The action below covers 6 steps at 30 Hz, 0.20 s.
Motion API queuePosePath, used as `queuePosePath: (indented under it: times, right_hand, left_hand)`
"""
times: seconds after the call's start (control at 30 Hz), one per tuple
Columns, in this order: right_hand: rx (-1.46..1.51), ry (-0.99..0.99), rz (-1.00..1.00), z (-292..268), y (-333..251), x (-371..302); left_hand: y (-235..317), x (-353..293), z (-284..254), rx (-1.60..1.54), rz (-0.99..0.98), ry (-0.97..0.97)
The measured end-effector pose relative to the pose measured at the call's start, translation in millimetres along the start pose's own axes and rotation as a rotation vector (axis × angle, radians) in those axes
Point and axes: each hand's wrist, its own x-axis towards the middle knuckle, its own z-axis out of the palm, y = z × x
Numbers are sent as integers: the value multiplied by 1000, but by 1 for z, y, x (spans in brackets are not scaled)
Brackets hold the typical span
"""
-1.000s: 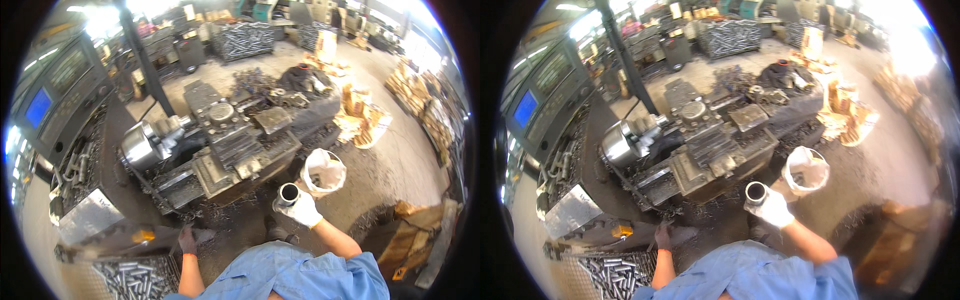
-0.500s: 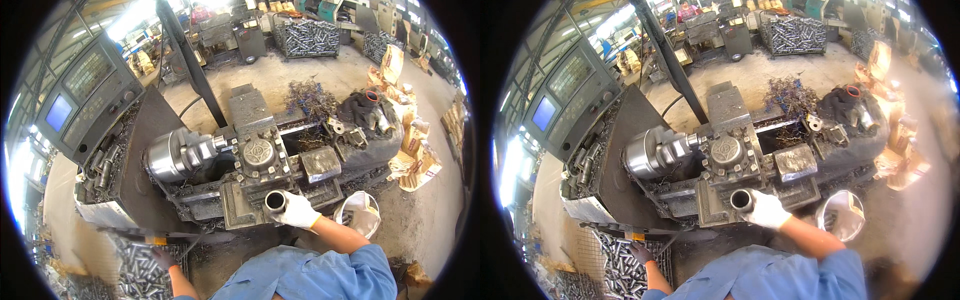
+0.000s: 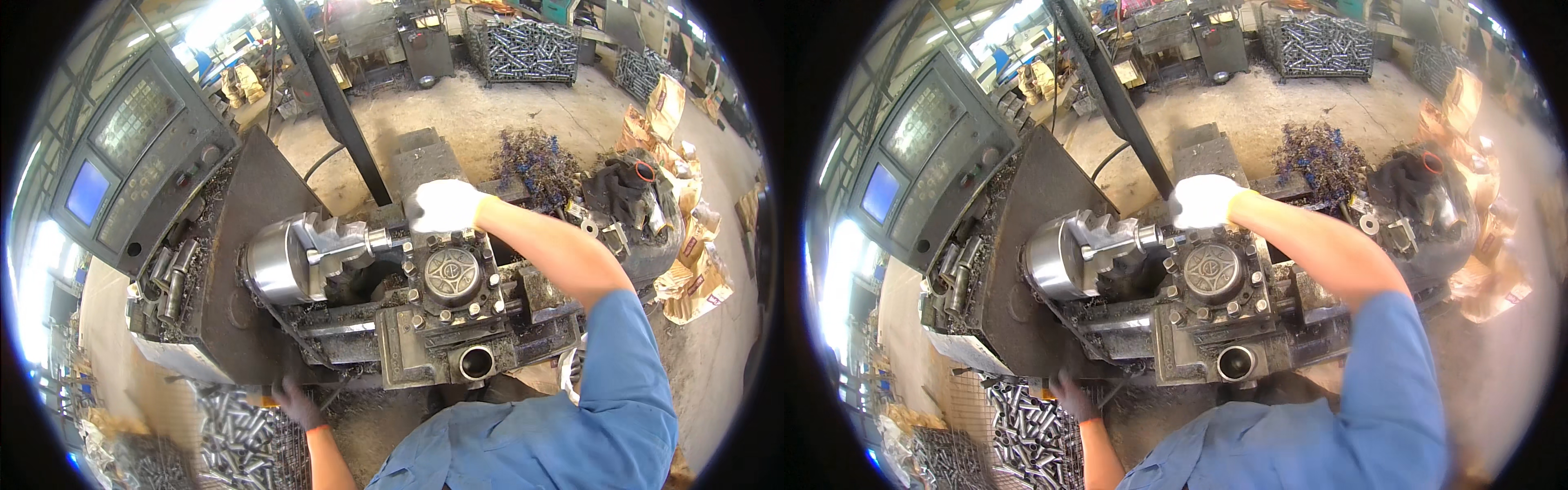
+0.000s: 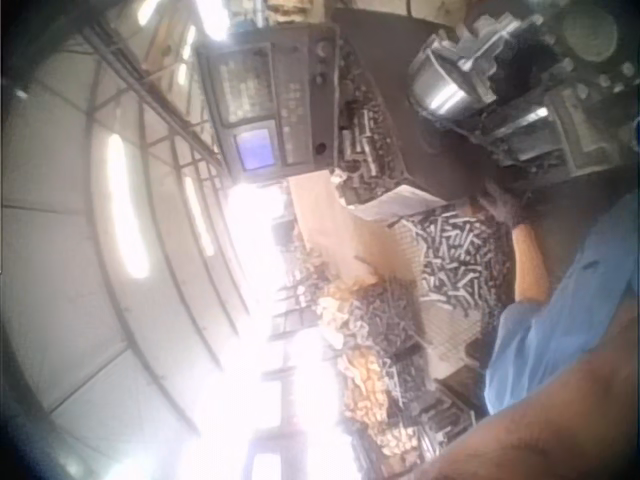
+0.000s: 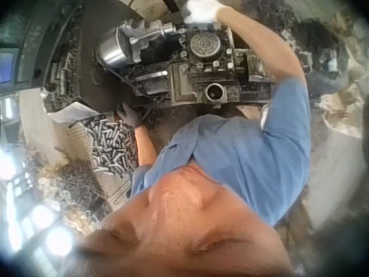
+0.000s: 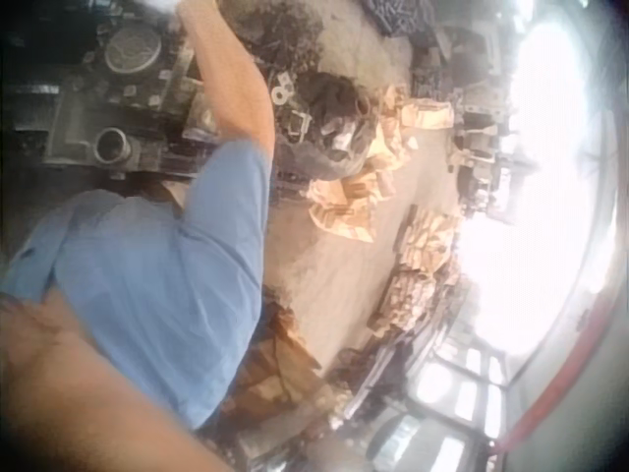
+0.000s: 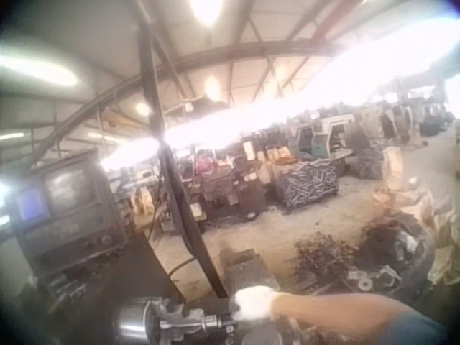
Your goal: The person repeatedly loads hollow metal cylinders into a lathe chuck, secures them, and removes them after machining. The person then places the finished parts into a wire basket. The cycle repeats throughout the clip.
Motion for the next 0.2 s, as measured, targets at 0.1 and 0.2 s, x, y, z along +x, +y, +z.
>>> queuePosePath:
  times: [0.1, 0.2]
  right_hand:
    - [11, -317, 174, 37, -3, 88]
    - [-68, -283, -28, 79, 22, 128]
  left_hand:
    - [84, 31, 80, 459, 534, -287]
    - [162, 67, 135, 939, 1015, -332]
